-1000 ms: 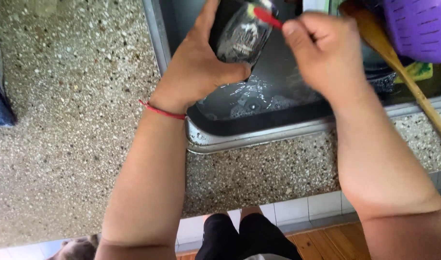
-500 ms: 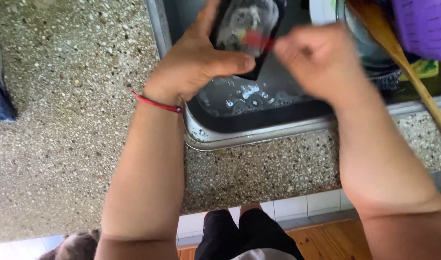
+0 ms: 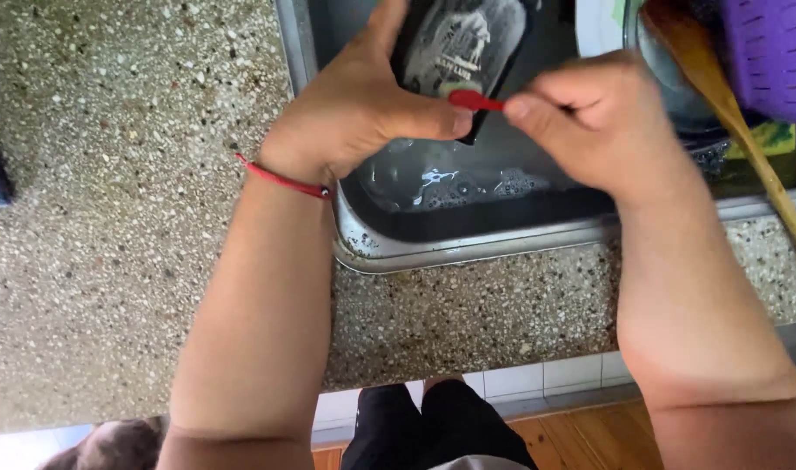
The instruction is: The person scrubs the inside and outside of a black travel mug with a red toothbrush under running water in a kitchen sink. They rotate the mug to clean all sides and rinse it before placing it in a dish rack.
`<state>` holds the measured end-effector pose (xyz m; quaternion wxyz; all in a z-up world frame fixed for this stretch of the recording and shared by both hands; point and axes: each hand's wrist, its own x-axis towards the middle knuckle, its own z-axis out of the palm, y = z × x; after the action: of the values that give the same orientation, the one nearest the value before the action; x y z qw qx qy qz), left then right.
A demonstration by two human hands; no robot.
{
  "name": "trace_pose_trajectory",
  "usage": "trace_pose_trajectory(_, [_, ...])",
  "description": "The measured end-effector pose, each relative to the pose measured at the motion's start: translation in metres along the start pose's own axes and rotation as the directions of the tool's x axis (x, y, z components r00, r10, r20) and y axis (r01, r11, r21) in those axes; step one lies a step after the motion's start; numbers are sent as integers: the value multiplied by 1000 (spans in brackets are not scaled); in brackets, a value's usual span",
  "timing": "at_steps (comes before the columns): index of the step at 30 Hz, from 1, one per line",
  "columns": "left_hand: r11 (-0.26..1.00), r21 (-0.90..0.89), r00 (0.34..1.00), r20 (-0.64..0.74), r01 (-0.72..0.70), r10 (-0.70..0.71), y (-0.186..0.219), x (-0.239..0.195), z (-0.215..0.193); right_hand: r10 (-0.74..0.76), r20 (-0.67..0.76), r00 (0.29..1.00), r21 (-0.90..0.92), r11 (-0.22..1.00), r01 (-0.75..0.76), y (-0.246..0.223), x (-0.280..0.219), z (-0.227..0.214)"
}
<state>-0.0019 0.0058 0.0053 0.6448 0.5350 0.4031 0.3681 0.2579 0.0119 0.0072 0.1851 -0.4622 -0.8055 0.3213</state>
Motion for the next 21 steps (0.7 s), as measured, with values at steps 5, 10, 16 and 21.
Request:
trace_pose_trajectory(5, [987, 162, 999, -53, 10, -2, -11, 2, 9, 91, -73, 993, -125, 987, -100, 28, -8, -8])
trace_pose_trajectory(10, [957, 288, 997, -68, -23, 44, -9, 3, 11, 74, 81, 994, -54, 996, -70, 4, -5, 2])
trace_pose_trajectory(16, [937, 350, 996, -80, -20, 51, -11, 1, 11, 226, 131, 965, -97, 972, -214, -20, -4, -6])
trace_pose_trajectory(21, [873, 488, 991, -123, 23, 43, -14, -1, 19, 20, -60, 998, -133, 991, -27, 21, -16, -3])
